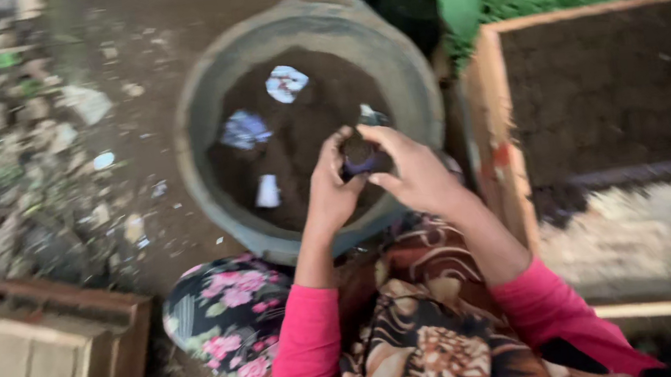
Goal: The person scoops soil from a large basin, shapes it into small pucks by hand, and places them into a wooden tray. The person repeats this process multiple times, filling the tray with soil pucks.
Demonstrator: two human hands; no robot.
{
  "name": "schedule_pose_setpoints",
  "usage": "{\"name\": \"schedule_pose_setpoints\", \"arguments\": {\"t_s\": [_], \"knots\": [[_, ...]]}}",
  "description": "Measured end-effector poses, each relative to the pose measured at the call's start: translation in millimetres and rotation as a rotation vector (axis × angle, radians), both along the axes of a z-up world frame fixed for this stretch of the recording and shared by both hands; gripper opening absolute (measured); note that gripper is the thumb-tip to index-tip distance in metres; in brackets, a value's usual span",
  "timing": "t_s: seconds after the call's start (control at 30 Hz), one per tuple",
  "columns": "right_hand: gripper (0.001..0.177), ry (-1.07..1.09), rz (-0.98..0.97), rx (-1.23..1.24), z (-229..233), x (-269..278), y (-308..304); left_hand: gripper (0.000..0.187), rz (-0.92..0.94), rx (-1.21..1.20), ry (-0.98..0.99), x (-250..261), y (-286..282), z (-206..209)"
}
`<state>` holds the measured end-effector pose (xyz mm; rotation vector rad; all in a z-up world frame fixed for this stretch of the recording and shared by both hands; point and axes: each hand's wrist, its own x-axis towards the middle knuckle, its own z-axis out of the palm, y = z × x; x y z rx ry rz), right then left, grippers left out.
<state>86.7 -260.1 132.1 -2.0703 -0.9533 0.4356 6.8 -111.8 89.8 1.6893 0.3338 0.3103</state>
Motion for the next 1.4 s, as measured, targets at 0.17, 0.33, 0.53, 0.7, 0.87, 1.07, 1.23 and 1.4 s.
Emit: {"name": "schedule_pose_setpoints", "arguments": {"t_s": [0.17,0.33,0.53,0.7,0.87,1.07,1.23,1.4], "knots": [[0.058,-0.240,-0.082,-0.176,18,-12,-37,0.091,-0.211,0.015,0.186,9,-38,39],[0.042,-0.276,-0.166,-0.267,2,-13,-94,0.092,-0.343,-0.119,0.233,16,-66,58],[0.035,-0.303,-0.535,-0.191,-24,2,-219,0.043,-0.071,0.361,0.047,-2,27,-37],[0.032,-0.322,-1.084,-0.656,-78,9,-319,0.070,0.255,0.945,0.694,-51,144,-169],[0.022,-0.145,-0.996,-0.658,-88,1,-310,0.027,0.298,0.994,0.774,-54,137,-192],[0.036,-0.190,-0.668,-0.608,-97,6,-322,0.007,0.403,0.971,0.934,-45,141,-221],[0.047,-0.207,-0.709,-0.575,-9,7,-243,0.039,0.486,0.833,1.016,-33,137,-180],[0.062,-0.337,-0.421,-0.166,12,12,-130,0.019,0.492,0.667,0.628,-43,138,-160]]}}
